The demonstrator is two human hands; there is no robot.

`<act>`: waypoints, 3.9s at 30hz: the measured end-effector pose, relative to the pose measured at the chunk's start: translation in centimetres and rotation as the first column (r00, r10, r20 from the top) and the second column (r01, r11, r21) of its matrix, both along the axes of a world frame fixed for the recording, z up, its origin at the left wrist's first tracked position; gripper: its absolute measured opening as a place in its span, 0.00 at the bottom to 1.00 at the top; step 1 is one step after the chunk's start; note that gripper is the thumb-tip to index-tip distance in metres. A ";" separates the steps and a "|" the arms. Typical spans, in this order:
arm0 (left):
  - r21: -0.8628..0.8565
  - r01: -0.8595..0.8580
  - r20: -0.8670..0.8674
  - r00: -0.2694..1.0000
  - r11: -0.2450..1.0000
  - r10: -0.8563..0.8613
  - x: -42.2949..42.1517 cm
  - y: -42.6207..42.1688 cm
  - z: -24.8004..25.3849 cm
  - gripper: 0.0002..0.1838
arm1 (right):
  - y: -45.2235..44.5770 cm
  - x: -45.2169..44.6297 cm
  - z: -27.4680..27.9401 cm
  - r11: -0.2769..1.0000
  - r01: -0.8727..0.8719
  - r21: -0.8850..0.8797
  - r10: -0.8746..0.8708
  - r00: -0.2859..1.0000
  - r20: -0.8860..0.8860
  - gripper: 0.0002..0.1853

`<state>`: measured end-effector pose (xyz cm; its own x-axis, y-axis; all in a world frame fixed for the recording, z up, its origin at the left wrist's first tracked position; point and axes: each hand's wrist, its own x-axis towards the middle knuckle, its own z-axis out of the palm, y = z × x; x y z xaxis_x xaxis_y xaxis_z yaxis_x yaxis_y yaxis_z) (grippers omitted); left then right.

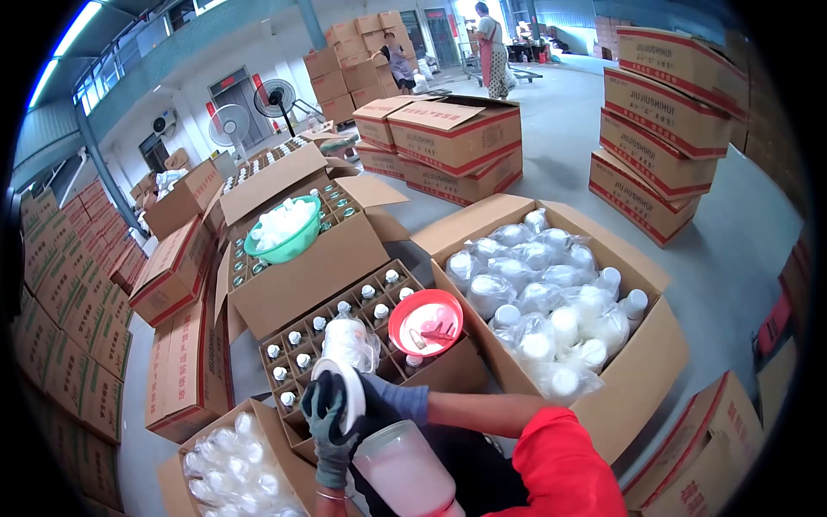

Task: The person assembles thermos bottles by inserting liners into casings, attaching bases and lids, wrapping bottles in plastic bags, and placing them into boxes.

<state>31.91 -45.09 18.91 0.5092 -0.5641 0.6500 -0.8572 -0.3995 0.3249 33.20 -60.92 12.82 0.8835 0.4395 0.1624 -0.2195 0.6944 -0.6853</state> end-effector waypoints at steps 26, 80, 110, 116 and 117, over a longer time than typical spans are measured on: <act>0.063 0.640 -0.571 0.652 0.766 -0.499 -2.0 4.3 -1.6 0.31 | -2.1 -12.3 3.3 0.308 0.571 -0.761 -0.072 0.812 0.580 0.23; -0.063 0.419 -0.286 0.862 0.906 -0.419 -13.5 -3.0 4.5 0.20 | -8.7 -24.0 -3.6 0.877 0.373 -0.302 -0.434 0.886 -0.165 0.30; -0.270 0.153 -0.560 0.778 0.951 -0.285 -9.0 2.9 2.6 0.17 | -6.1 -16.7 -4.5 -0.039 0.774 -0.632 -0.006 0.632 0.775 0.24; -0.291 0.106 -0.613 0.742 0.951 -0.271 -8.3 4.4 1.7 0.18 | -5.2 -7.6 -6.3 -0.244 0.962 -0.123 0.084 0.147 0.986 0.26; -0.292 0.104 -0.618 0.738 0.951 -0.271 -8.1 4.5 1.7 0.18 | -5.7 -4.8 -3.7 -0.251 0.919 -0.304 -0.021 0.309 0.951 0.26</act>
<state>23.78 -40.55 20.56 0.7505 -0.5758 0.3242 -0.4575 -0.0987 0.8837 28.41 -66.58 9.14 0.7166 0.0285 0.6969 0.4025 -0.8329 -0.3798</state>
